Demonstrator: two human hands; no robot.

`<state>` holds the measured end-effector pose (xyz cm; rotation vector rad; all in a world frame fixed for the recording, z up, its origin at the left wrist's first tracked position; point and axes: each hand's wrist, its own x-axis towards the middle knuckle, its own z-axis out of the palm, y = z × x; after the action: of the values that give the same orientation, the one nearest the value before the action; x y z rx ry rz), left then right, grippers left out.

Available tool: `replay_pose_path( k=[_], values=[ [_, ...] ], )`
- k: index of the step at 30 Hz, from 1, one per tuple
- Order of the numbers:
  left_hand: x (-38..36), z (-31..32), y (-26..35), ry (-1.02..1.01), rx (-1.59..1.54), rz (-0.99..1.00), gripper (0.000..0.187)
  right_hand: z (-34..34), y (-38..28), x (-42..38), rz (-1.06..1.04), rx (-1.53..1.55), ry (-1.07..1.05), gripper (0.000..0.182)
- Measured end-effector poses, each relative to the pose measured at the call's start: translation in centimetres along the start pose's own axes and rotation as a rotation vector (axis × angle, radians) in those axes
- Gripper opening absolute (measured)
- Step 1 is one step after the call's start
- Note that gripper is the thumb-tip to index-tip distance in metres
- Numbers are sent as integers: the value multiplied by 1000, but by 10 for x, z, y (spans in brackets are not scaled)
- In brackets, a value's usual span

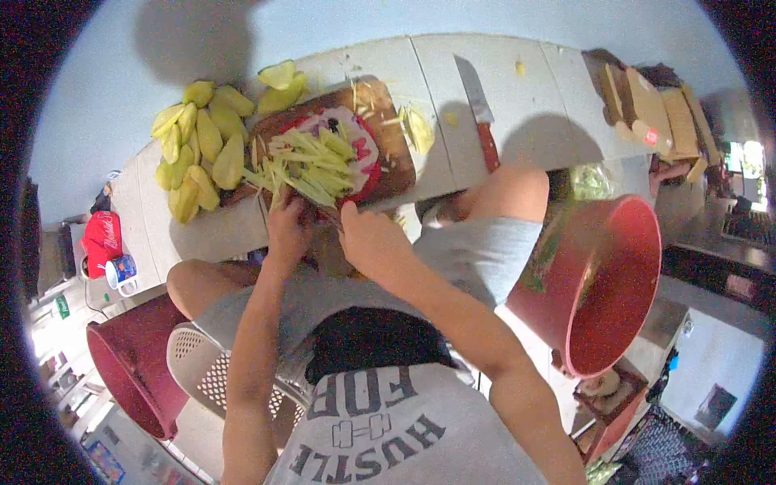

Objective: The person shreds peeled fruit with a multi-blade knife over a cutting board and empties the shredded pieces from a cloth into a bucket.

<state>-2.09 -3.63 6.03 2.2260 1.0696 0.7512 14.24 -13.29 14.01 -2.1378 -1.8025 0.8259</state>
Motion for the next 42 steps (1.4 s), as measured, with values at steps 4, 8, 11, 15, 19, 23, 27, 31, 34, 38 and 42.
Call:
replay_pose_path(
  k=[4,8,11,15,19,23,27,31,34,38,42],
  values=[
    [-2,2,2,58,-94,16,19,2,-1,-11,22,30,-48,26],
    [-7,2,-9,41,27,13,16,16,17,8,-17,26,23,25],
    [0,3,-8,33,33,-10,16,9,10,3,32,9,-22,27],
    [-8,4,-7,97,-10,66,20,5,2,-6,-4,34,-5,26],
    [-12,9,-14,96,-28,35,20,4,-2,-11,36,41,-31,26],
    [-20,9,-18,68,32,50,19,5,-4,-6,8,27,-15,26],
    [-17,9,-14,110,-15,12,17,10,-1,-7,47,60,-32,26],
    [-13,4,-18,44,31,32,24,10,1,-5,68,71,-65,26],
    [-13,9,-16,129,-22,49,17,7,1,-4,8,78,-35,27],
    [-7,10,-28,136,8,92,15,18,9,1,-40,72,38,27],
    [-10,6,-22,79,21,34,16,8,-1,-7,66,135,-75,26]
  ],
)
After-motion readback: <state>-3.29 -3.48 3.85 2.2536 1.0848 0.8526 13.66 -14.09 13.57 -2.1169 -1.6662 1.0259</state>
